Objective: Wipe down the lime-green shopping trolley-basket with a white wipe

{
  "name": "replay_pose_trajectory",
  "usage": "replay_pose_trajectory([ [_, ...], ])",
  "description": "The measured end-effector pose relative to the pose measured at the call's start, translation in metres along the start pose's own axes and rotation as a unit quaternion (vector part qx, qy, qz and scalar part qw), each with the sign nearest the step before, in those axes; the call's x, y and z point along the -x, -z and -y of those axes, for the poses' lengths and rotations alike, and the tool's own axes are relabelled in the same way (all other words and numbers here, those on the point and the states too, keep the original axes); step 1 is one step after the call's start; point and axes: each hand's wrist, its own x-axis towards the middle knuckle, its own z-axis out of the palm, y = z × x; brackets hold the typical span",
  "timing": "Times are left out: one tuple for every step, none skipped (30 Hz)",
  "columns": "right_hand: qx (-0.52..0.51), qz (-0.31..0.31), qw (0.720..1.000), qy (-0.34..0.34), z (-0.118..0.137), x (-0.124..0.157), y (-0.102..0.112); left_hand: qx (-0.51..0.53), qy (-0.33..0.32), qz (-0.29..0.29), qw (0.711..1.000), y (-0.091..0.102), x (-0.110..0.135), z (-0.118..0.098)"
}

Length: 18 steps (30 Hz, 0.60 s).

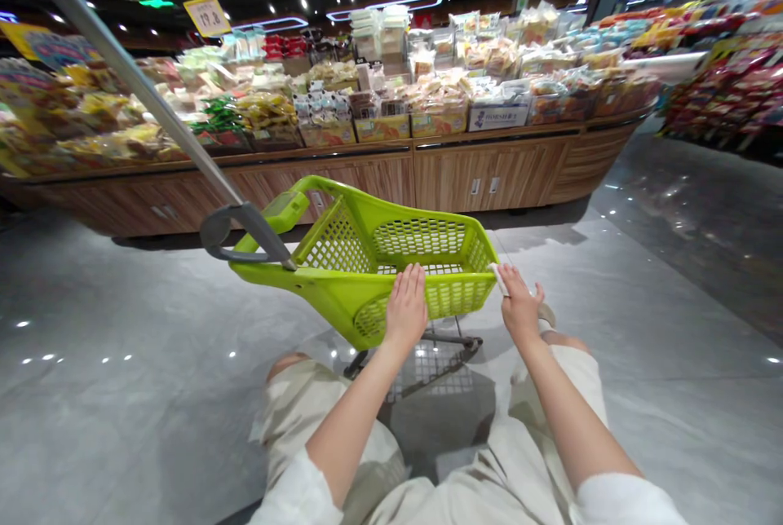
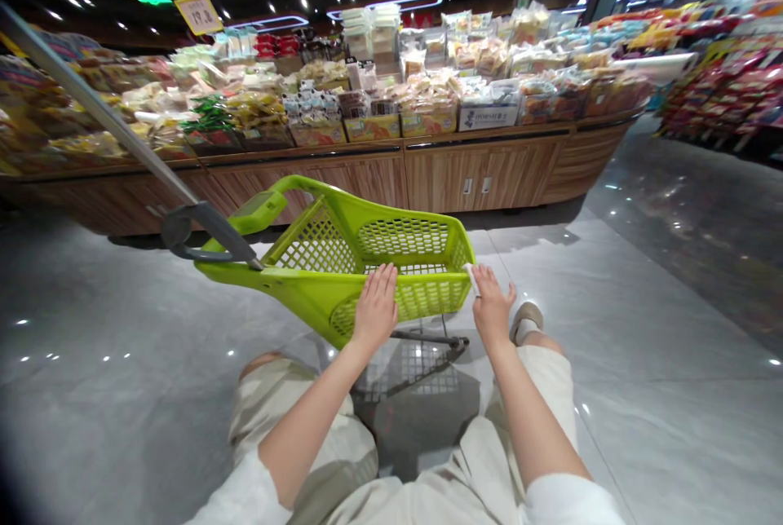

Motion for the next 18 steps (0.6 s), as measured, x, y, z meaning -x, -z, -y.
replay_pose_trajectory([
  [0.0,-0.007,1.0,-0.02,0.003,0.0,-0.001,0.004,0.001,-0.003,1.0,-0.001,0.0,-0.001],
  [-0.007,-0.008,1.0,-0.025,0.013,0.001,-0.003,0.007,0.002,-0.005,1.0,-0.002,0.0,-0.002],
  [-0.018,-0.005,1.0,-0.015,0.029,0.001,-0.005,0.01,0.003,-0.008,1.0,-0.003,-0.001,-0.003],
  [-0.03,0.0,1.0,0.004,0.05,0.002,-0.007,0.011,0.004,-0.01,1.0,-0.005,-0.001,-0.005],
  [-0.046,0.012,0.998,0.034,0.073,0.003,-0.008,0.012,0.004,-0.013,1.0,-0.006,-0.002,-0.005],
  [-0.061,0.024,0.996,0.065,0.095,0.004,-0.01,0.012,0.003,-0.016,1.0,-0.008,-0.002,-0.005],
  [-0.072,0.035,0.993,0.088,0.113,0.006,-0.01,0.011,0.002,-0.018,1.0,-0.009,-0.002,-0.005],
  [-0.08,0.043,0.99,0.107,0.125,0.007,-0.009,0.011,0.002,-0.02,1.0,-0.01,-0.001,-0.005],
  [-0.083,0.048,0.988,0.123,0.13,0.007,-0.007,0.011,0.001,-0.021,1.0,-0.01,-0.001,-0.004],
  [-0.079,0.052,0.986,0.135,0.126,0.008,-0.005,0.011,0.001,-0.022,1.0,-0.01,0.0,-0.004],
  [-0.07,0.052,0.986,0.14,0.114,0.008,-0.002,0.011,0.001,-0.022,1.0,-0.01,0.001,-0.003],
  [-0.058,0.05,0.988,0.138,0.097,0.008,0.002,0.011,0.002,-0.021,1.0,-0.01,0.001,-0.003],
  [-0.042,0.043,0.991,0.123,0.077,0.007,0.005,0.011,0.003,-0.02,1.0,-0.009,0.002,-0.003],
  [-0.027,0.032,0.995,0.095,0.056,0.007,0.007,0.011,0.005,-0.019,1.0,-0.009,0.002,-0.003],
  [-0.014,0.021,0.998,0.059,0.038,0.007,0.009,0.01,0.009,-0.018,1.0,-0.009,0.002,-0.004],
  [-0.004,0.01,1.0,0.022,0.024,0.006,0.011,0.009,0.013,-0.018,1.0,-0.009,0.002,-0.005],
  [0.002,0.003,1.0,-0.009,0.017,0.006,0.011,0.008,0.017,-0.018,1.0,-0.01,0.001,-0.006],
  [0.004,-0.001,1.0,-0.029,0.016,0.005,0.01,0.008,0.021,-0.02,1.0,-0.011,0.001,-0.008],
])
